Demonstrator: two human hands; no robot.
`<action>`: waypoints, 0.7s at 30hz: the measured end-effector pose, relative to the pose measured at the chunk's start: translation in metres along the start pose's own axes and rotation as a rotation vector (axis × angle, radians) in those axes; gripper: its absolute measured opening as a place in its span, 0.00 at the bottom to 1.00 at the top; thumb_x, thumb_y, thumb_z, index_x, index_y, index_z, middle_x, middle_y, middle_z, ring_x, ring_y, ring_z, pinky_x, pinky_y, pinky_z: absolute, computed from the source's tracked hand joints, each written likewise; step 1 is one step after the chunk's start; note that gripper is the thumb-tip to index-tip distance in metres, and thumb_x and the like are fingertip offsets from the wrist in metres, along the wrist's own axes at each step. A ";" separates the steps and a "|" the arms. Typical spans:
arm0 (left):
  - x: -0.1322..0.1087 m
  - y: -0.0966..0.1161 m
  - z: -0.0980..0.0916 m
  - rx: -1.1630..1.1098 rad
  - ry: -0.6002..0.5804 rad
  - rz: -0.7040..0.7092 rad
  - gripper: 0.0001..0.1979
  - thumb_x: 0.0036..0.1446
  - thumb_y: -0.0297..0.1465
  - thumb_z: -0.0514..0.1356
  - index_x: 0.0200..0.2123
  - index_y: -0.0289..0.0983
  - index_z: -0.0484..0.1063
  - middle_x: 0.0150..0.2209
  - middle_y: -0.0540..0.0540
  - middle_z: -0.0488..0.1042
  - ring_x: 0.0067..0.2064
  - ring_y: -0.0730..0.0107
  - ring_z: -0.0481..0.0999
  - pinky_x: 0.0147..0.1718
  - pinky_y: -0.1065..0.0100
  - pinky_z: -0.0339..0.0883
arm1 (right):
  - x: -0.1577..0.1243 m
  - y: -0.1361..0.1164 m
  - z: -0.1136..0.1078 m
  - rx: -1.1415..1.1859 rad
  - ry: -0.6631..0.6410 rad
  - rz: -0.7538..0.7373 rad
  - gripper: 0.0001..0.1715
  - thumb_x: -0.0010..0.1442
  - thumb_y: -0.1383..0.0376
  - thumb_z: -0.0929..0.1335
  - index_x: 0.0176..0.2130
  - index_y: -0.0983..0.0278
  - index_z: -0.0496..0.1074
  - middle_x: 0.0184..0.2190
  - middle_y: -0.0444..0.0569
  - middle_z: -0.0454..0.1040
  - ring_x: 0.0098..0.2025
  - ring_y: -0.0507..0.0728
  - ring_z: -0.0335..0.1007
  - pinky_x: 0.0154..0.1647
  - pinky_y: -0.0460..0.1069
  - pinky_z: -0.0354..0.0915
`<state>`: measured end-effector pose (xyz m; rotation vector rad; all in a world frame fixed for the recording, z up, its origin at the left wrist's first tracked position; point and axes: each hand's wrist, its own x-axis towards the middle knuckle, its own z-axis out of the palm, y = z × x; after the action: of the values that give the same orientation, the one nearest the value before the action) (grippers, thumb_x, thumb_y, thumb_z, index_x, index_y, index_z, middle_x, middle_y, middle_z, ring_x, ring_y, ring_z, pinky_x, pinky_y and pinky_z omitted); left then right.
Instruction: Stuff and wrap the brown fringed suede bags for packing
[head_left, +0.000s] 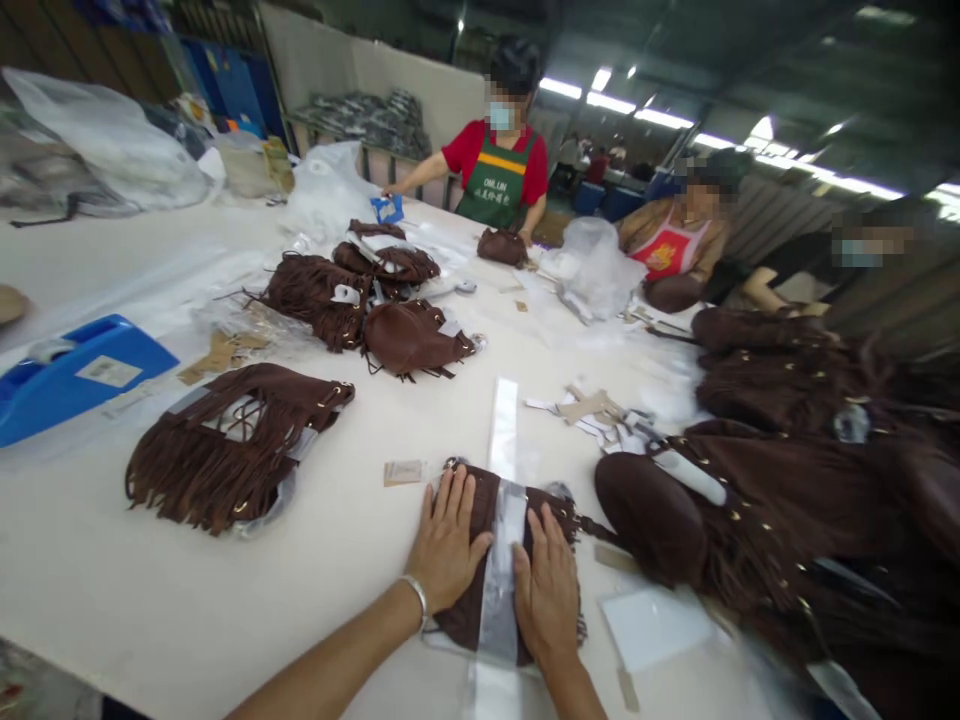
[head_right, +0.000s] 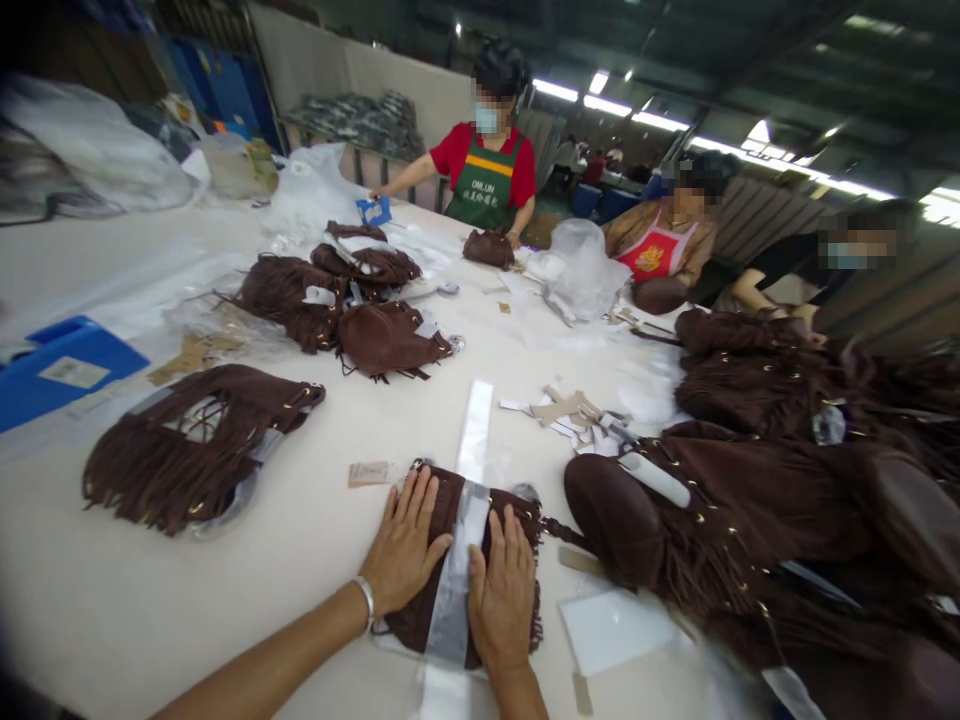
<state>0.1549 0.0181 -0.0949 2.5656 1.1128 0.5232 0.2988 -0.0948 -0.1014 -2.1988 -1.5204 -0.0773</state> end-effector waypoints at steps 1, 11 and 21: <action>-0.002 0.000 -0.003 -0.031 0.016 0.014 0.36 0.64 0.39 0.50 0.68 0.34 0.37 0.70 0.36 0.38 0.70 0.52 0.35 0.64 0.41 0.43 | 0.000 -0.001 -0.005 0.027 0.035 0.007 0.31 0.68 0.55 0.56 0.65 0.65 0.53 0.67 0.58 0.52 0.67 0.63 0.46 0.64 0.63 0.50; -0.051 -0.015 -0.046 -0.517 -0.102 -0.453 0.22 0.60 0.43 0.52 0.48 0.32 0.67 0.46 0.36 0.73 0.51 0.53 0.72 0.51 0.56 0.63 | -0.011 0.052 -0.053 0.599 -0.215 0.825 0.46 0.48 0.43 0.72 0.55 0.70 0.66 0.46 0.60 0.75 0.51 0.69 0.69 0.56 0.64 0.60; -0.030 -0.016 -0.054 -1.132 -0.223 -0.655 0.09 0.44 0.30 0.63 0.32 0.34 0.72 0.33 0.42 0.79 0.38 0.58 0.78 0.38 0.63 0.70 | 0.018 0.033 -0.088 1.275 -0.447 0.886 0.24 0.50 0.58 0.76 0.43 0.71 0.73 0.38 0.58 0.80 0.41 0.61 0.78 0.46 0.52 0.73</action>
<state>0.1016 0.0132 -0.0594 1.1814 1.0439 0.4702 0.3540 -0.1238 -0.0290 -1.5498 -0.3056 1.3148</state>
